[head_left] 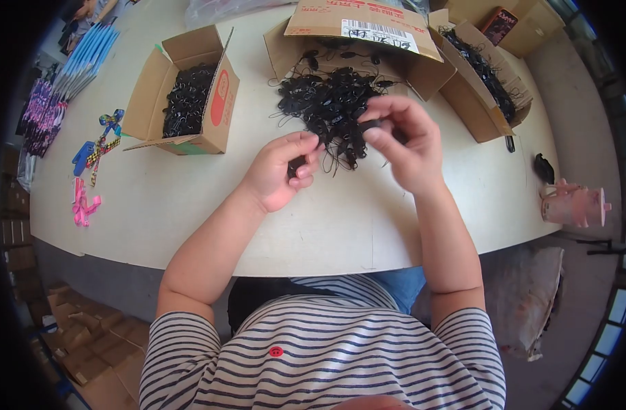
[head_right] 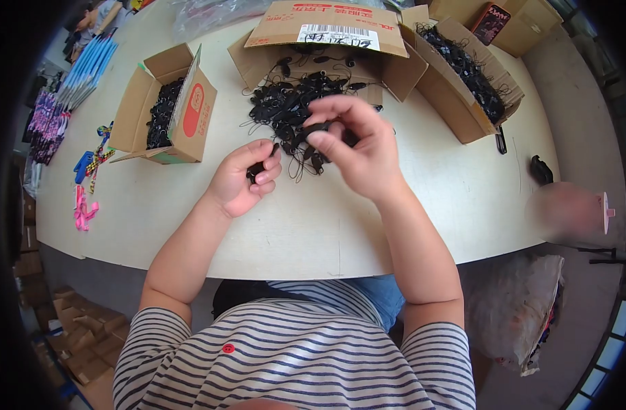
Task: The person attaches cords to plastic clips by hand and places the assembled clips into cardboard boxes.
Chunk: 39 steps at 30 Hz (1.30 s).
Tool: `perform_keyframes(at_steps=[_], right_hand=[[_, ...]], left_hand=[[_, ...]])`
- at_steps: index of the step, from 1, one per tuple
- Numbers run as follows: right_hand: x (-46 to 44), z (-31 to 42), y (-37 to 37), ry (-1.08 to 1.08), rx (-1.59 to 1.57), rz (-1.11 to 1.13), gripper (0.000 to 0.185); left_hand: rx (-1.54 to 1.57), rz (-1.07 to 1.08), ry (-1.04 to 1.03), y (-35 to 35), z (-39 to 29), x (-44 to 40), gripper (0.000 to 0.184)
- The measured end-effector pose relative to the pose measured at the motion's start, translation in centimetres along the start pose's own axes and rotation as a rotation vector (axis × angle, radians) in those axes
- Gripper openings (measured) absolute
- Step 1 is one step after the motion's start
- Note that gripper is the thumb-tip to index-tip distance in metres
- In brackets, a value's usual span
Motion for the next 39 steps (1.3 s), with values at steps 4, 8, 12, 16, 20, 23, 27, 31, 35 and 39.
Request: perform_keyframes(at_steps=[4, 8, 12, 16, 20, 23, 27, 31, 35, 39], right_hand=[[-0.1, -1.3, 0.4, -0.357, -0.75, 0.0, 0.017], [-0.4, -2.2, 1.1, -0.385, -1.155, 0.018, 0.022], [-0.2, -2.7, 2.1, -0.519, -0.751, -0.316, 0.018], [-0.2, -1.3, 0.8, -0.276, 0.377, -0.072, 0.013], [0.2, 0.4, -1.1, -0.426, 0.777, 0.257, 0.014], [0.5, -0.4, -1.2, -0.423, 0.909, 0.296, 0.021], [1.6, -2.4, -1.3, -0.306, 0.953, 0.331, 0.021], [1.1, -1.8, -1.1, -0.404, 0.787, 0.313, 0.016], [1.0, -1.8, -0.9, -0.554, 0.168, 0.144, 0.009], [1.2, -1.7, -1.3, -0.741, -0.421, 0.119, 0.004]], left_hand=[[0.173, 0.162, 0.004, -0.4, -0.2, 0.1, 0.014], [0.243, 0.216, 0.006, -0.7, -0.5, 0.3, 0.016], [0.231, 0.2, 0.021, -0.3, -0.2, 0.0, 0.02], [0.204, 0.175, 0.015, -0.2, -0.1, 0.0, 0.024], [0.182, 0.141, -0.003, -0.1, -0.1, 0.0, 0.024], [0.139, 0.121, -0.018, 0.0, -0.1, -0.1, 0.024], [0.109, 0.11, -0.014, 0.0, 0.1, -0.2, 0.023], [0.072, 0.1, -0.03, 0.1, 0.2, -0.2, 0.021], [-0.004, 0.007, -0.021, 0.0, 0.3, -0.1, 0.018], [-0.146, -0.068, -0.027, -0.6, 0.4, 0.2, 0.016]])
Point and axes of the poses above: each hand's wrist, its own x-axis away from the middle knuckle, its own y-axis out of the back of the hand, z = x × y, the point moved 4 cm from there along -x, towards the middle knuckle, and after that the axes turned 5 degrees about y, right-handed, at the moved point
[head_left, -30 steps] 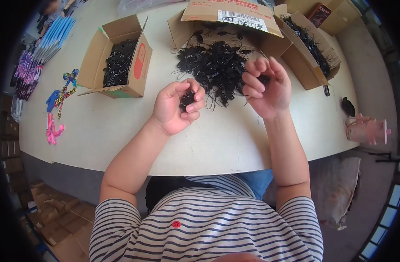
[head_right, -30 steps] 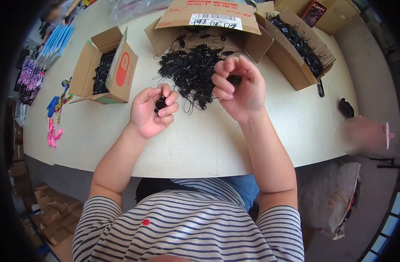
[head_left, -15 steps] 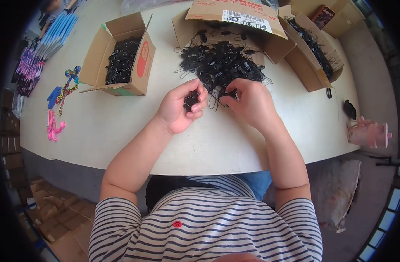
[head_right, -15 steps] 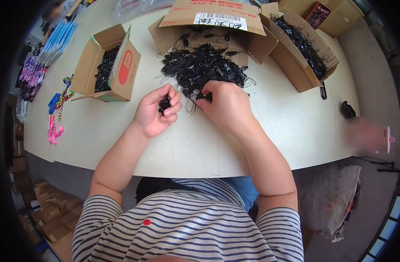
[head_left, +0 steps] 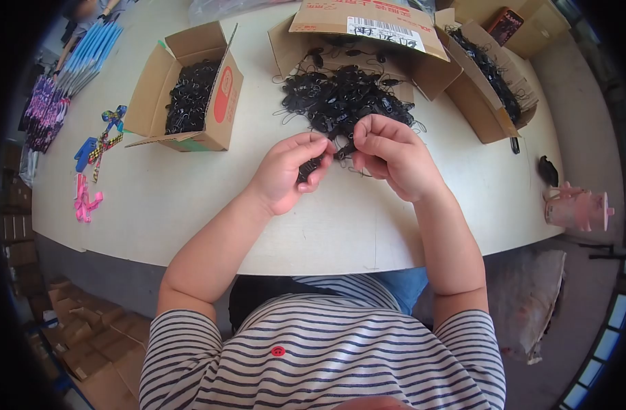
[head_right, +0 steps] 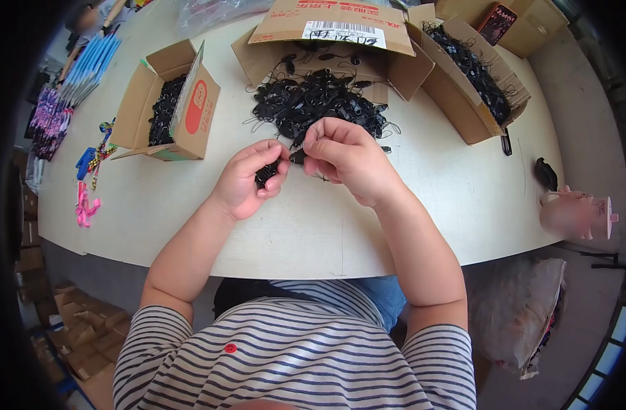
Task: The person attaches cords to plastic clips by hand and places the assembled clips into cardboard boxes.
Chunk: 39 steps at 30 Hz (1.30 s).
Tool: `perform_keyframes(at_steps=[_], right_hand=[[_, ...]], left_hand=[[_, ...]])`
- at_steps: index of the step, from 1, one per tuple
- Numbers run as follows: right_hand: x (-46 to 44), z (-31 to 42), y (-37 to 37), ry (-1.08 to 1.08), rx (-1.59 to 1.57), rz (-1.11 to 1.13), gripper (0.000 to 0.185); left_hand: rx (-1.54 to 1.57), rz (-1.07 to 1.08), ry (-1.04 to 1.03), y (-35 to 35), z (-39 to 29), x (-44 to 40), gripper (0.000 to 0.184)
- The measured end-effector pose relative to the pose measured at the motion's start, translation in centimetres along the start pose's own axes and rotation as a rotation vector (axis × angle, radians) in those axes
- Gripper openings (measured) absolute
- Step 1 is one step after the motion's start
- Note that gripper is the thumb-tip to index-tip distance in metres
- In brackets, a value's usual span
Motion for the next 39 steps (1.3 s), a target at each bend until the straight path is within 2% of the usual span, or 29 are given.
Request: perform_keyframes(at_steps=[3, 12, 15, 19, 20, 24, 27, 39], right_hand=[[-0.1, 0.1, -0.1, 0.019, -0.042, -0.002, 0.005], [-0.5, -0.2, -0.3, 0.175, 0.232, -0.032, 0.008], [-0.2, 0.5, 0.6, 0.362, 0.205, -0.298, 0.009], [0.9, 2.1, 1.6, 0.753, -0.128, -0.4, 0.01], [0.9, 2.0, 1.7, 0.731, -0.122, -0.372, 0.01], [-0.1, 0.3, -0.2, 0.291, 0.244, -0.177, 0.016], [-0.5, -0.5, -0.4, 0.332, 0.195, -0.059, 0.019], [-0.7, -0.6, -0.4, 0.373, 0.138, -0.002, 0.015]], left_hand=[[-0.021, -0.002, 0.001, -0.2, 0.1, 0.1, 0.017], [-0.162, 0.06, -0.009, -0.5, 0.4, 0.2, 0.014], [-0.131, 0.063, 0.01, -0.4, 0.3, 0.2, 0.013], [-0.016, 0.109, 0.007, -0.3, 0.1, 0.1, 0.013], [0.009, 0.12, 0.002, -0.3, 0.1, 0.1, 0.014], [0.026, 0.168, 0.0, -0.5, 0.1, 0.2, 0.014], [-0.002, 0.181, -0.001, -0.4, 0.3, 0.2, 0.014], [-0.023, 0.188, 0.049, -0.4, 0.6, 0.1, 0.015]])
Point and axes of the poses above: each hand's wrist, its own x-axis away from the middle knuckle, its own y-axis out of the back of the hand, z = x × y, the point moved 4 cm from there along -x, towards the middle knuckle, and after that the axes turned 5 degrees about y, right-handed, at the moved point
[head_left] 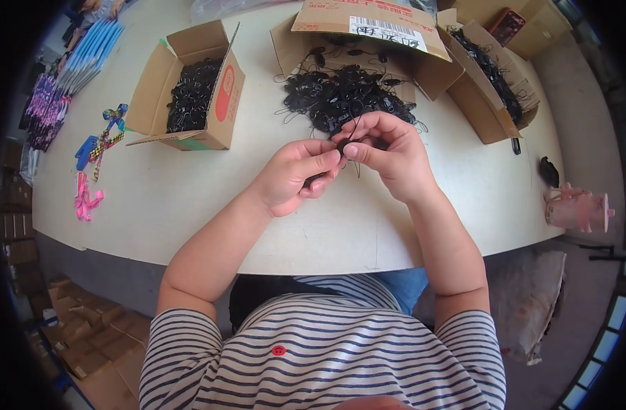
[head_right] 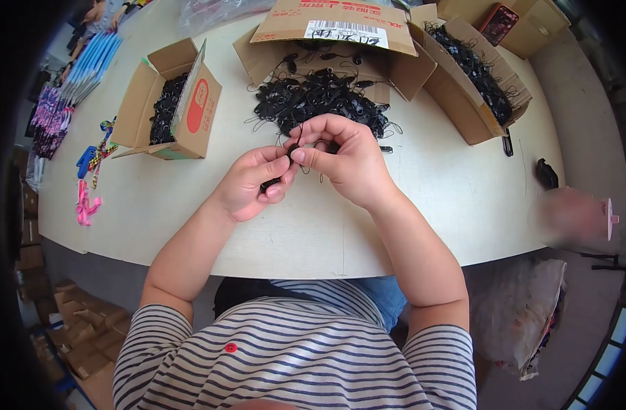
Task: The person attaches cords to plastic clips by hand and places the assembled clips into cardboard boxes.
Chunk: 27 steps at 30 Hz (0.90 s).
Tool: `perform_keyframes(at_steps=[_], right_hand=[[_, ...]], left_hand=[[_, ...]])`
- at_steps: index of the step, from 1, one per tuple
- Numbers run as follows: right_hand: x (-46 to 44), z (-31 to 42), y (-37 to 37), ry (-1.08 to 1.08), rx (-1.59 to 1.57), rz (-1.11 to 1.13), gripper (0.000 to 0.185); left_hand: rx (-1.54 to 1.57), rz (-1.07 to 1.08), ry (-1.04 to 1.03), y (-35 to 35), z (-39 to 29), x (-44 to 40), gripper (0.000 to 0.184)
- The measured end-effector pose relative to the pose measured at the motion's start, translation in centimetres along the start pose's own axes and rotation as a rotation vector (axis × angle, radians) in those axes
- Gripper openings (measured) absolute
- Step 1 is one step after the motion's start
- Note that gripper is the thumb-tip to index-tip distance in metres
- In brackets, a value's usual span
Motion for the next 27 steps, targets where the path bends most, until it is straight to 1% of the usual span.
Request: perform_keyframes(at_steps=[4, 7, 10, 13, 16, 25, 27], right_hand=[[0.0, 0.0, -0.2, -0.006, -0.021, 0.018, 0.013], [0.04, 0.07, -0.12, -0.042, 0.051, 0.051, 0.016], [0.02, -0.01, -0.21, -0.03, 0.009, 0.056, 0.011], [0.04, -0.27, -0.12, -0.046, -0.034, 0.041, 0.011], [0.09, -0.17, -0.14, 0.0, 0.019, 0.041, 0.011], [0.29, -0.03, -0.54, 0.096, 0.175, -0.05, 0.011], [0.32, -0.12, -0.61, 0.13, 0.161, -0.057, 0.011]], left_hand=[[0.009, -0.005, 0.004, -0.21, -0.05, 0.03, 0.015], [0.011, -0.002, 0.008, -0.1, 0.02, -0.02, 0.015], [0.019, 0.002, 0.008, -0.21, 0.06, 0.01, 0.015], [0.012, 0.01, 0.012, -0.25, 0.11, 0.0, 0.015], [0.016, 0.02, 0.016, -0.36, 0.16, 0.04, 0.014], [0.065, -0.002, -0.017, 0.06, 0.24, -0.15, 0.014], [0.087, -0.006, -0.029, 0.06, 0.24, -0.17, 0.013]])
Point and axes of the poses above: each hand's wrist, its own x-axis away from the middle knuckle, its own y-axis out of the back of the hand, z = x × y, the point moved 4 cm from there along -x, towards the middle knuckle, and after that the axes turned 5 degrees about y, right-handed, at the moved point
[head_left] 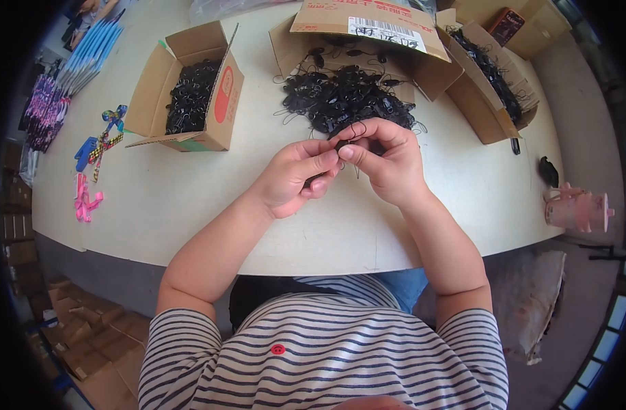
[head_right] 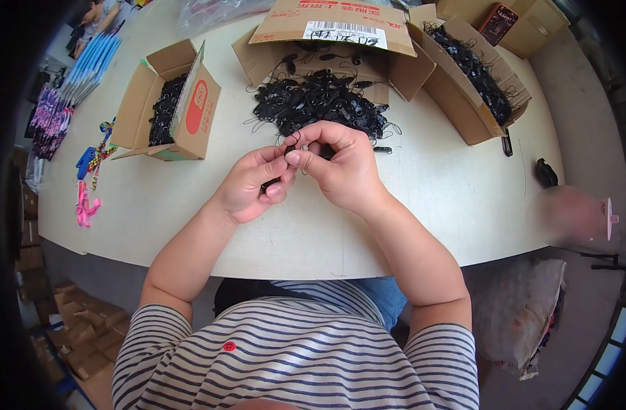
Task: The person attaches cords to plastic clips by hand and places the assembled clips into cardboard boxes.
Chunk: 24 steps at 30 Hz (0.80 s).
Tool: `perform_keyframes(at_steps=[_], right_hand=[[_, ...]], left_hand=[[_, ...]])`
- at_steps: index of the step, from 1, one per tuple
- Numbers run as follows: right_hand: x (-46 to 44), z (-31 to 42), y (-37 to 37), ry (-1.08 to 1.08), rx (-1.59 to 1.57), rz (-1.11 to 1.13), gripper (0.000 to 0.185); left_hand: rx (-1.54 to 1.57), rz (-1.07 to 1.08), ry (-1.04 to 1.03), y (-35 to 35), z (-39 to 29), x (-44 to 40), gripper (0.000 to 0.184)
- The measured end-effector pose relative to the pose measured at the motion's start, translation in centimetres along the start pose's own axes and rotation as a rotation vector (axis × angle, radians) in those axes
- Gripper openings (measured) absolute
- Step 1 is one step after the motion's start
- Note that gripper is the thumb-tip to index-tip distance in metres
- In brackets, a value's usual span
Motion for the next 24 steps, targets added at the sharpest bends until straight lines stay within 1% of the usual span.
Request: perform_keyframes(at_steps=[2, 5, 13, 16, 22, 24], right_hand=[[0.05, 0.08, -0.11, 0.02, -0.014, -0.011, 0.011], [0.1, 0.21, -0.32, 0.03, -0.03, -0.02, 0.011], [0.27, 0.25, -0.51, 0.096, -0.066, -0.045, 0.011], [0.35, 0.37, -0.6, 0.138, -0.035, -0.061, 0.012], [0.4, 0.02, -0.78, 0.097, -0.169, -0.086, 0.013], [0.17, -0.1, -0.81, 0.05, -0.195, -0.068, 0.013]], left_hand=[[0.026, -0.011, -0.011, -0.09, -0.02, 0.06, 0.011], [0.017, -0.039, -0.013, -0.03, 0.01, 0.09, 0.014], [0.005, 0.003, -0.049, -0.24, -0.1, 0.23, 0.014], [-0.004, 0.02, -0.06, -0.45, -0.25, 0.37, 0.013], [0.008, 0.03, -0.079, -0.75, -0.38, 0.52, 0.014], [0.006, 0.012, -0.086, -0.59, -0.43, 0.53, 0.013]])
Point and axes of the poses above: each hand's wrist, its own x-axis away from the middle knuckle, its own y-axis out of the back of the hand, z = x × y, the point moved 4 cm from there along -x, towards the middle knuckle, and after that the axes turned 5 degrees about y, right-handed, at the moved point
